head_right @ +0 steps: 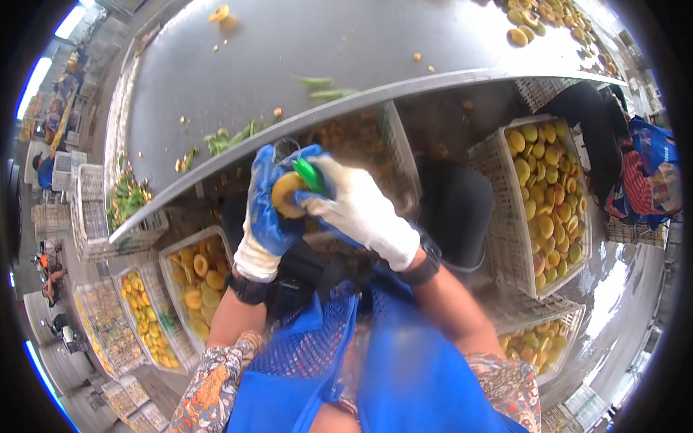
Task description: The person is cutting peaches in half and removing the pits using a small knife in an agricultural facility.
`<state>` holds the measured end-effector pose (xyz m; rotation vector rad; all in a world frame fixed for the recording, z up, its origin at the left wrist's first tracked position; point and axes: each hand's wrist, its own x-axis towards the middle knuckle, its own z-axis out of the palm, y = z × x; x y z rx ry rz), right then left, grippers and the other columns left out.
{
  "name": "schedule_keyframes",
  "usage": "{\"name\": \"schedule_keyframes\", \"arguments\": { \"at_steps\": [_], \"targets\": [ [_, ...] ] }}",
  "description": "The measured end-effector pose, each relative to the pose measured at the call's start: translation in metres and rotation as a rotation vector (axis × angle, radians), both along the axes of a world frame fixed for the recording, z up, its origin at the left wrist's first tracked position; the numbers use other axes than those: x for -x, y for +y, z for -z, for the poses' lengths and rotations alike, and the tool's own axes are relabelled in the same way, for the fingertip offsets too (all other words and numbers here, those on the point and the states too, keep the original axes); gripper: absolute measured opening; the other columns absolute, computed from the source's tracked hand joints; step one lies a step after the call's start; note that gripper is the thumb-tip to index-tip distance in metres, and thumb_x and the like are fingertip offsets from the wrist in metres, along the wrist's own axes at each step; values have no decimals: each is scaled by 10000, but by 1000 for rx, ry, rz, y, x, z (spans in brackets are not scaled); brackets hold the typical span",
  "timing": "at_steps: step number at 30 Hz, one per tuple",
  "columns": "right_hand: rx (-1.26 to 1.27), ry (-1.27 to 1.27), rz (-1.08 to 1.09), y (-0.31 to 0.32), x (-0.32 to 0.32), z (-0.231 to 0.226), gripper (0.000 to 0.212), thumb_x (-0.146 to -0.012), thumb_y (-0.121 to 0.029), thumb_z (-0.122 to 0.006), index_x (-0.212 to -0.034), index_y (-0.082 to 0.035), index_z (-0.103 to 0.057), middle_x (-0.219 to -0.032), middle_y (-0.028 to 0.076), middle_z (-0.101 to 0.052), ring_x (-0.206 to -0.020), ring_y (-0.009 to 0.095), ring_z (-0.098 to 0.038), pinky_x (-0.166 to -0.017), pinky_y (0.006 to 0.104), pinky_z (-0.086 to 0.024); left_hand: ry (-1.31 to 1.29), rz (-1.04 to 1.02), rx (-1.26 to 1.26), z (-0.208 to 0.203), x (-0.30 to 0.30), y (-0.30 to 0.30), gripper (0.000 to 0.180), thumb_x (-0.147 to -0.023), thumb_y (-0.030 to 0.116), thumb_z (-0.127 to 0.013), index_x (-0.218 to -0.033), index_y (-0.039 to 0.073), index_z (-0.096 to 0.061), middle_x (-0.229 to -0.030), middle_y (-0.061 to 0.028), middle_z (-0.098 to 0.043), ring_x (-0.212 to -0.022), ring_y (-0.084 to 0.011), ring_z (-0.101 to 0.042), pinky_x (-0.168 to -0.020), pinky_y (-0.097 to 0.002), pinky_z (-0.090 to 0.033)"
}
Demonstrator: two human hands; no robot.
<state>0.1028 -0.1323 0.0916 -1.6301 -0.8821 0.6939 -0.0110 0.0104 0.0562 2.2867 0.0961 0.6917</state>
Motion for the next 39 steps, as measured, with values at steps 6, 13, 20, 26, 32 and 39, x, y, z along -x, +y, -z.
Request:
{"name": "schedule_keyframes", "arguments": {
  "at_steps": [6, 13, 20, 26, 32, 39],
  "targets": [
    [-71, 53, 347, 4, 11, 3, 349, -898, -185, -658, -1199, -39, -560, -842, 154, -674, -668, 196, -669, -633, 329, -526, 46, -95, 1130, 3, -8, -29, 544, -977, 441, -457, -1330, 30, -499, -1286, -127, -580, -1159, -221, -575, -1010, -374, -455],
    [152, -176, 93, -26, 46, -5, 292, -889, -239, -655, -1045, -17, -546, -743, 215, -635, -693, 407, -643, -591, 467, -500, -215, 62, 1865, -5, -10, -29, 579, -986, 479, -417, -1282, -2, -540, -1197, -149, -628, -1103, -265, -602, -1003, -422, -465],
    [180, -311, 53, -23, 50, 15, 316, -871, -234, -662, -1003, 13, -516, -716, 220, -621, -645, 399, -627, -558, 468, -491, -175, -41, 1767, -12, -11, -37, 554, -992, 452, -415, -1264, -10, -554, -1136, -153, -647, -1040, -279, -625, -965, -441, -490],
    [234, -337, -31, -25, 55, 25, 321, -873, -227, -642, -996, 28, -490, -728, 229, -620, -666, 415, -623, -572, 487, -485, -160, -80, 1773, -4, -6, -40, 524, -989, 447, -438, -1191, -10, -595, -1048, -140, -665, -949, -261, -649, -884, -406, -531],
    [340, -162, -88, -31, 58, 31, 330, -880, -226, -614, -1021, 51, -503, -770, 244, -632, -706, 436, -625, -600, 498, -478, 39, -131, 1638, 16, -2, -37, 440, -971, 411, -523, -1068, -5, -631, -922, -114, -672, -800, -227, -665, -737, -354, -566],
    [342, 210, -162, -34, 53, 41, 308, -908, -272, -584, -1004, 20, -579, -828, 242, -644, -768, 374, -654, -670, 433, -490, 278, -58, 1423, 25, 2, -25, 403, -946, 363, -586, -1009, -29, -654, -868, -123, -675, -763, -214, -670, -717, -348, -573]
  ]
}}
